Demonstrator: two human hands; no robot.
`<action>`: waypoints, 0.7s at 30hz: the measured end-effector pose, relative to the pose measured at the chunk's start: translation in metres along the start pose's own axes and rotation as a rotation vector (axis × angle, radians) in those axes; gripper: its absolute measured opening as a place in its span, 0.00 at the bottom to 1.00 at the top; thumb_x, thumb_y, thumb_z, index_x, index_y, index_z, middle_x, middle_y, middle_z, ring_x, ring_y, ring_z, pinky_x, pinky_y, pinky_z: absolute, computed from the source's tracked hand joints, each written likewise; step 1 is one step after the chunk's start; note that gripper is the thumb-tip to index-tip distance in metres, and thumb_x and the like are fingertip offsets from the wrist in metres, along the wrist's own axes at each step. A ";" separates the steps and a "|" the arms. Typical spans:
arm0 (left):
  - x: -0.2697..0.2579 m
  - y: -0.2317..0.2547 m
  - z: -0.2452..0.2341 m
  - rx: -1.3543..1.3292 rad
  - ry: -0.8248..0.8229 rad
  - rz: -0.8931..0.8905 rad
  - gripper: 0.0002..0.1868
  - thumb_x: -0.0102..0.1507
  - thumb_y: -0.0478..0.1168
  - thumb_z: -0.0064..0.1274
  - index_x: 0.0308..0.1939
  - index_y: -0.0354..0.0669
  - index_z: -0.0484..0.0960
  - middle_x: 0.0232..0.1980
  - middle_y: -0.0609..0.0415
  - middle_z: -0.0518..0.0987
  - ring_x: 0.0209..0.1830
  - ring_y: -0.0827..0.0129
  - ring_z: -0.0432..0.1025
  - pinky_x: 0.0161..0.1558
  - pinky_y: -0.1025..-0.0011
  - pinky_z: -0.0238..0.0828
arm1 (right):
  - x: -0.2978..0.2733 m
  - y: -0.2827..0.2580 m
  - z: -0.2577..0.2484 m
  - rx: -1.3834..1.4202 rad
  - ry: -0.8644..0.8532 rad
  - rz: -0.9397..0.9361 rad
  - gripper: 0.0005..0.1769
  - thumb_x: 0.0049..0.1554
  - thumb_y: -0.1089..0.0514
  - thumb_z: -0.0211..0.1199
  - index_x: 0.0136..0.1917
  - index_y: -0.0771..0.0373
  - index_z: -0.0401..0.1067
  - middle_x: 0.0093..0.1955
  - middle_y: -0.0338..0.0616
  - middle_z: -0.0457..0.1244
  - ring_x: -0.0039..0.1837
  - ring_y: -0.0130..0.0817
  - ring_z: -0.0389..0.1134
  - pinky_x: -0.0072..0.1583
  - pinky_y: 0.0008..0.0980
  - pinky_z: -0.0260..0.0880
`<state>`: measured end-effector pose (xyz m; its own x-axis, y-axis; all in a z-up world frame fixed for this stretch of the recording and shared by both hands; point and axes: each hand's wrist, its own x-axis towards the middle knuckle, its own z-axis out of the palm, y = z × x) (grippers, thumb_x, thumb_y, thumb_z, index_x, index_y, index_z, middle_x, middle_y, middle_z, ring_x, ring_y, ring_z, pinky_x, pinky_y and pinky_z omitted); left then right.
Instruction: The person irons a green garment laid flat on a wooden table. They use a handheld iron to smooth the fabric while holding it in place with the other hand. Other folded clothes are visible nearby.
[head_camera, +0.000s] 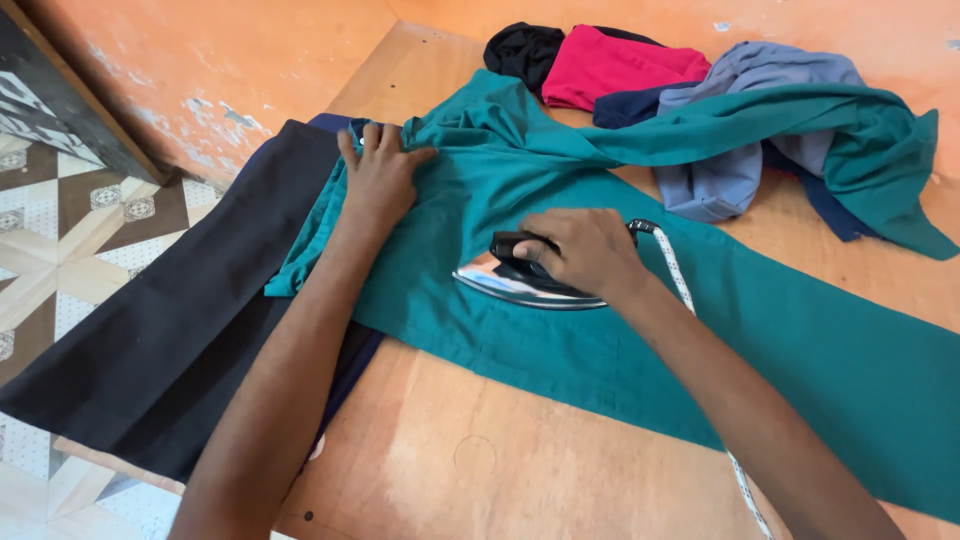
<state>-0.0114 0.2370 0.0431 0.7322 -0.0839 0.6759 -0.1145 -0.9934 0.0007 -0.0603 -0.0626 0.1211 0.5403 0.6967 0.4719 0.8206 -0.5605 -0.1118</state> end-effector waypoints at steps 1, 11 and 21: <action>-0.002 0.004 -0.004 -0.004 0.011 -0.015 0.22 0.58 0.36 0.55 0.54 0.64 0.88 0.60 0.46 0.72 0.67 0.48 0.61 0.68 0.31 0.41 | 0.002 -0.002 0.002 0.011 0.034 0.010 0.20 0.58 0.37 0.61 0.46 0.54 0.80 0.39 0.42 0.70 0.41 0.46 0.70 0.39 0.44 0.66; -0.018 0.034 0.019 -0.241 -0.308 0.092 0.28 0.65 0.60 0.50 0.68 0.66 0.73 0.80 0.50 0.59 0.81 0.53 0.48 0.74 0.36 0.29 | 0.008 -0.024 0.005 0.184 0.001 -0.211 0.17 0.53 0.43 0.68 0.44 0.58 0.78 0.38 0.43 0.66 0.44 0.46 0.70 0.45 0.43 0.67; -0.020 0.031 0.028 -0.216 -0.356 0.084 0.30 0.65 0.60 0.49 0.71 0.69 0.70 0.82 0.53 0.55 0.82 0.54 0.45 0.76 0.37 0.27 | 0.004 -0.051 0.012 0.139 -0.099 -0.136 0.12 0.52 0.51 0.68 0.49 0.54 0.79 0.44 0.37 0.64 0.52 0.38 0.65 0.57 0.43 0.58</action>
<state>-0.0110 0.2057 0.0091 0.8965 -0.2229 0.3830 -0.2938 -0.9460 0.1369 -0.0979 -0.0262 0.1184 0.4330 0.8060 0.4036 0.9012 -0.3961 -0.1759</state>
